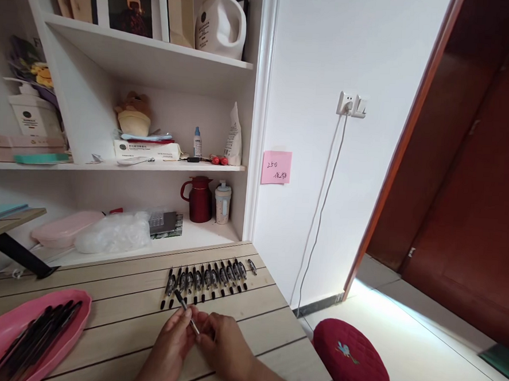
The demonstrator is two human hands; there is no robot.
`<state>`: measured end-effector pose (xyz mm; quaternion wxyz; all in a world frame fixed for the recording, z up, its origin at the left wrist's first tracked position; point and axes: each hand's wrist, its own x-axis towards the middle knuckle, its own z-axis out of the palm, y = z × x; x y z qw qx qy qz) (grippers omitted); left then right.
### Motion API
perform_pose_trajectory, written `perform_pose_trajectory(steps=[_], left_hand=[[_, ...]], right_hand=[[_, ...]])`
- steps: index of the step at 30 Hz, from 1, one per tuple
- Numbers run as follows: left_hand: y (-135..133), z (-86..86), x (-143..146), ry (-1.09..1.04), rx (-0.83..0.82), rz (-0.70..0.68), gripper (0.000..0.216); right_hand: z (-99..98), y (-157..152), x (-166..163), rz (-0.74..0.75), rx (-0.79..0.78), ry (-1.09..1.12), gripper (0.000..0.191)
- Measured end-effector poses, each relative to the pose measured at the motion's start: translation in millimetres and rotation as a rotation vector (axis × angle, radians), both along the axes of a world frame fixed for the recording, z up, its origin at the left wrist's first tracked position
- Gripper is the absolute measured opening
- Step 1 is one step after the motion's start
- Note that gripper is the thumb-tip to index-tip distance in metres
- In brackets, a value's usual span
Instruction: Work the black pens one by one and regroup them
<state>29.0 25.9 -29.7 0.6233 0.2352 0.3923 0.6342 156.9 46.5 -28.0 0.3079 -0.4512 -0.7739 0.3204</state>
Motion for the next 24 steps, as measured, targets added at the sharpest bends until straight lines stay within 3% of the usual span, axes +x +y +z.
perform_pose_trajectory(steps=[2,3,5,8,16,20,24], left_hand=[[-2.3,1.6,-0.1,-0.014,0.014,0.01,0.032],[-3.1,2.2,0.0,-0.007,0.02,0.008,0.032],[-3.6,2.6,0.3,0.028,0.024,-0.018,0.034],[-1.1,-1.0,0.7,0.09,0.016,-0.05,0.038],[9.3,-18.8,-0.1,0.138,0.029,-0.109,0.04],[8.0,-16.6,0.5,0.153,0.037,-0.11,0.041],[6.8,-14.8,0.7,0.189,0.055,-0.128,0.04]], right_hand=[[5.6,19.8,13.7,-0.044,-0.014,-0.047,0.012],[9.2,34.2,24.4,-0.139,0.019,-0.076,0.013],[15.0,65.1,48.9,-0.472,0.078,-0.124,0.01],[13.4,100.6,78.0,-0.621,0.088,-0.165,0.018],[-20.4,129.8,80.2,-0.647,0.081,-0.331,0.034],[-23.2,130.1,80.4,-0.633,0.083,-0.333,0.035],[-16.6,119.5,85.5,-0.64,0.036,-0.2,0.033]])
